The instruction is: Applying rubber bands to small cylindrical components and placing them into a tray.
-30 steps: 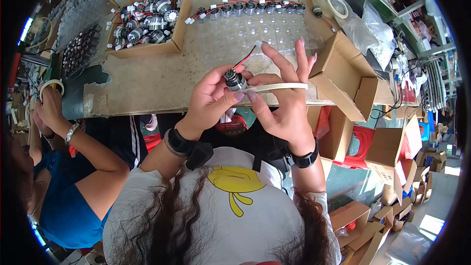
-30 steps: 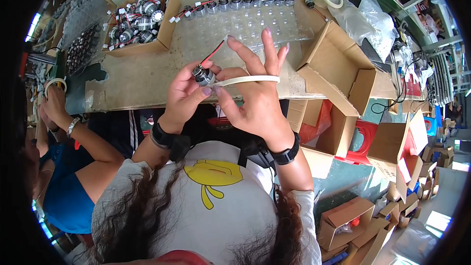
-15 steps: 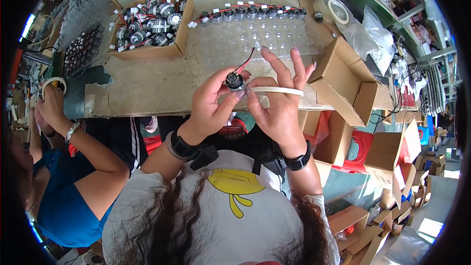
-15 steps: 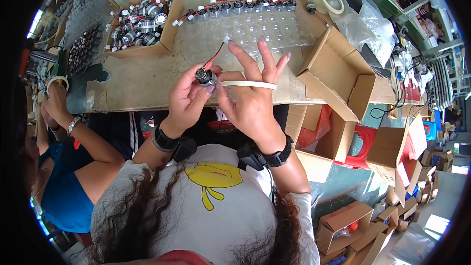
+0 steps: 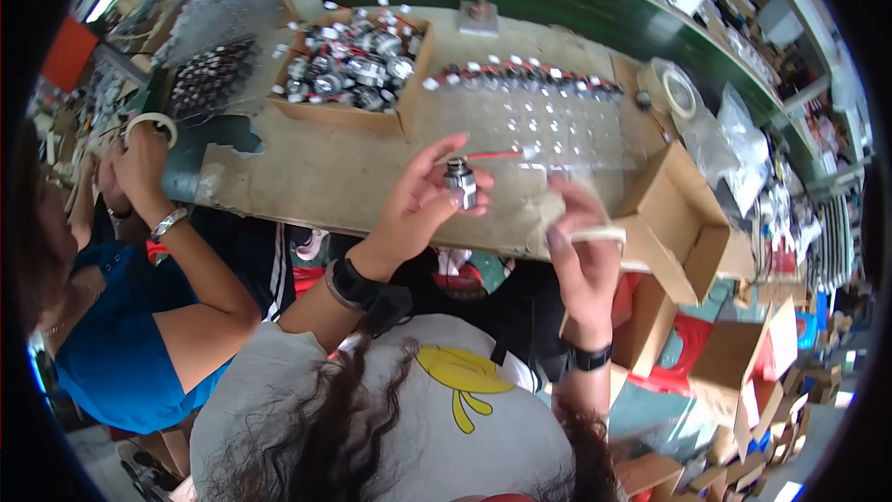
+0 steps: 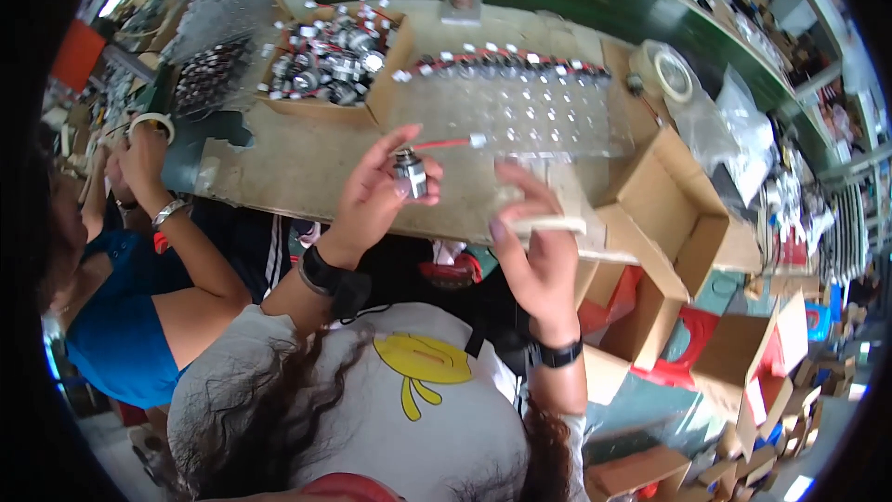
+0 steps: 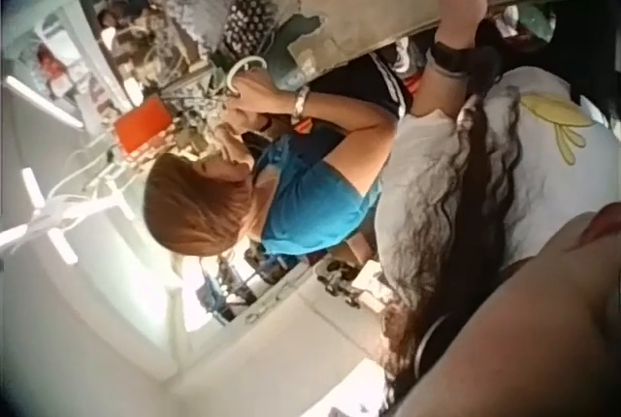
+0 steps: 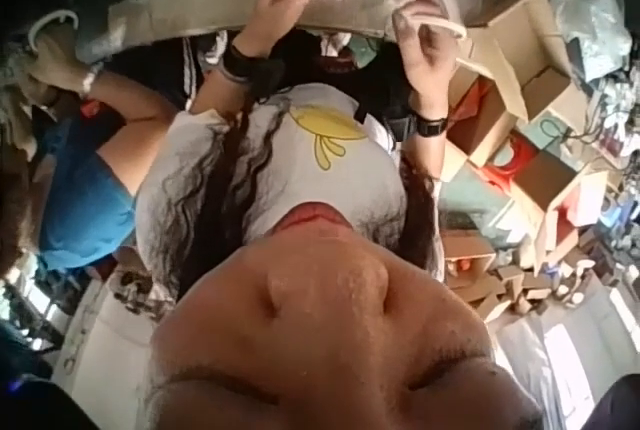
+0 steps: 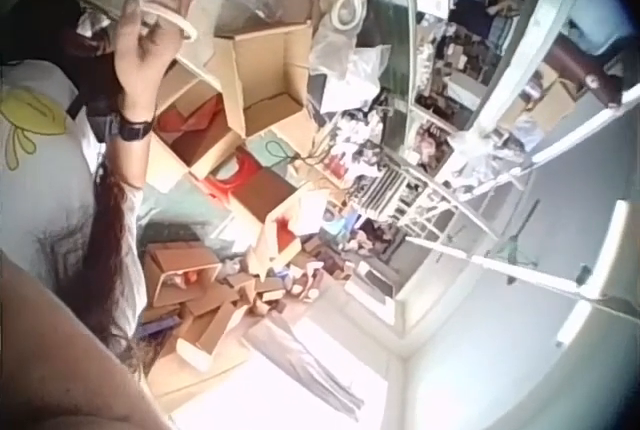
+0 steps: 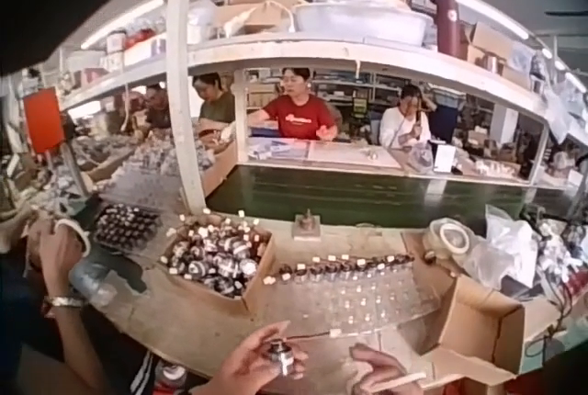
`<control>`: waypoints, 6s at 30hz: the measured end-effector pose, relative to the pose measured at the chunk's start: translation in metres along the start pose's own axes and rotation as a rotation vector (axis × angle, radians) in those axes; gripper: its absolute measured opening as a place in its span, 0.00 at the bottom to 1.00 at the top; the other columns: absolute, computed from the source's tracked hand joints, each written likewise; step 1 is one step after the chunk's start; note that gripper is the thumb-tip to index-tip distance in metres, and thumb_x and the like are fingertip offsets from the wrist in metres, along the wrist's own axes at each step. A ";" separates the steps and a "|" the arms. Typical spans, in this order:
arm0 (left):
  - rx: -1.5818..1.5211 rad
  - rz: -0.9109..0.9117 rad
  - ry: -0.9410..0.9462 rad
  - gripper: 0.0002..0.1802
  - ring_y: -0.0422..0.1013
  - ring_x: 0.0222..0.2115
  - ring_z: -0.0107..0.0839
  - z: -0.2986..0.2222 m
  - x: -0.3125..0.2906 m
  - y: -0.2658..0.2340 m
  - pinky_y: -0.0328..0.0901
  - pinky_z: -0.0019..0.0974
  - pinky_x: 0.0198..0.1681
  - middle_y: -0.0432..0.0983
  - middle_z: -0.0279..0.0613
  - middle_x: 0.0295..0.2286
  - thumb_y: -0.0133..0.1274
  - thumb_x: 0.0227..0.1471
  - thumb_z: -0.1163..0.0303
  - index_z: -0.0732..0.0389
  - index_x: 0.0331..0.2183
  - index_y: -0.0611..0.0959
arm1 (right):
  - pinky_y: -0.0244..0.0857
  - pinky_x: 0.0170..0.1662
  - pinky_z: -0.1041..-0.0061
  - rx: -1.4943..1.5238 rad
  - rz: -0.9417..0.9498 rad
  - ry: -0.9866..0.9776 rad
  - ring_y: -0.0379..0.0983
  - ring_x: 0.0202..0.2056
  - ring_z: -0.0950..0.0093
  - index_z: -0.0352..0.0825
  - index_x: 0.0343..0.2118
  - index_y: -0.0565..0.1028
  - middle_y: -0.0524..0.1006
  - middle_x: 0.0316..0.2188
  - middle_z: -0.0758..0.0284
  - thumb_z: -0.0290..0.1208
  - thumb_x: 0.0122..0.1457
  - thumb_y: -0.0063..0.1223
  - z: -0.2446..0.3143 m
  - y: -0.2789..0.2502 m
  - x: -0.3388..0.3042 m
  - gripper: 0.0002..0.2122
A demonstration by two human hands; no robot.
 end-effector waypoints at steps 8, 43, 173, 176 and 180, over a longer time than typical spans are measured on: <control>0.638 -0.388 0.286 0.28 0.73 0.37 0.27 -0.105 0.050 -0.093 0.70 0.33 0.41 0.75 0.43 0.40 0.53 0.51 0.77 0.62 0.54 0.67 | 0.59 0.55 0.67 0.277 0.074 0.264 0.69 0.50 0.67 0.33 0.35 0.71 0.75 0.43 0.58 0.15 0.57 0.47 -0.029 -0.023 -0.061 0.06; 1.995 0.217 0.172 0.14 0.75 0.33 0.46 -0.007 0.190 0.015 0.69 0.44 0.35 0.79 0.47 0.31 0.60 0.45 0.59 0.61 0.26 0.84 | 0.63 0.44 0.77 0.051 0.065 0.358 0.70 0.44 0.74 0.31 0.33 0.73 0.76 0.42 0.60 0.19 0.57 0.51 -0.056 -0.045 -0.101 0.03; -0.010 -0.024 -0.176 0.26 0.69 0.48 0.35 0.049 0.003 0.046 0.65 0.40 0.52 0.71 0.48 0.47 0.50 0.51 0.81 0.66 0.52 0.65 | 0.35 0.63 0.45 -0.886 -0.073 -0.260 0.66 0.54 0.61 0.37 0.31 0.76 0.78 0.39 0.69 0.24 0.50 0.57 0.024 -0.004 0.013 0.05; -0.030 -0.039 -0.173 0.26 0.68 0.49 0.35 0.047 0.005 0.045 0.65 0.40 0.53 0.70 0.47 0.47 0.50 0.51 0.81 0.65 0.52 0.65 | 0.34 0.64 0.47 -0.945 -0.079 -0.229 0.65 0.54 0.61 0.36 0.32 0.75 0.78 0.41 0.68 0.24 0.52 0.56 0.020 -0.006 0.014 0.05; -0.032 -0.055 -0.171 0.27 0.67 0.49 0.34 0.045 0.006 0.042 0.64 0.39 0.53 0.69 0.45 0.47 0.52 0.51 0.81 0.64 0.53 0.65 | 0.36 0.64 0.47 -0.864 -0.165 -0.219 0.66 0.55 0.62 0.37 0.33 0.74 0.78 0.42 0.68 0.25 0.55 0.55 0.027 -0.016 0.013 0.04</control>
Point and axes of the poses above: each hand's wrist, its own x-axis towards the middle knuckle, its own y-axis out of the palm, z = x × y, the point moved 10 cm from there along x, towards the middle knuckle
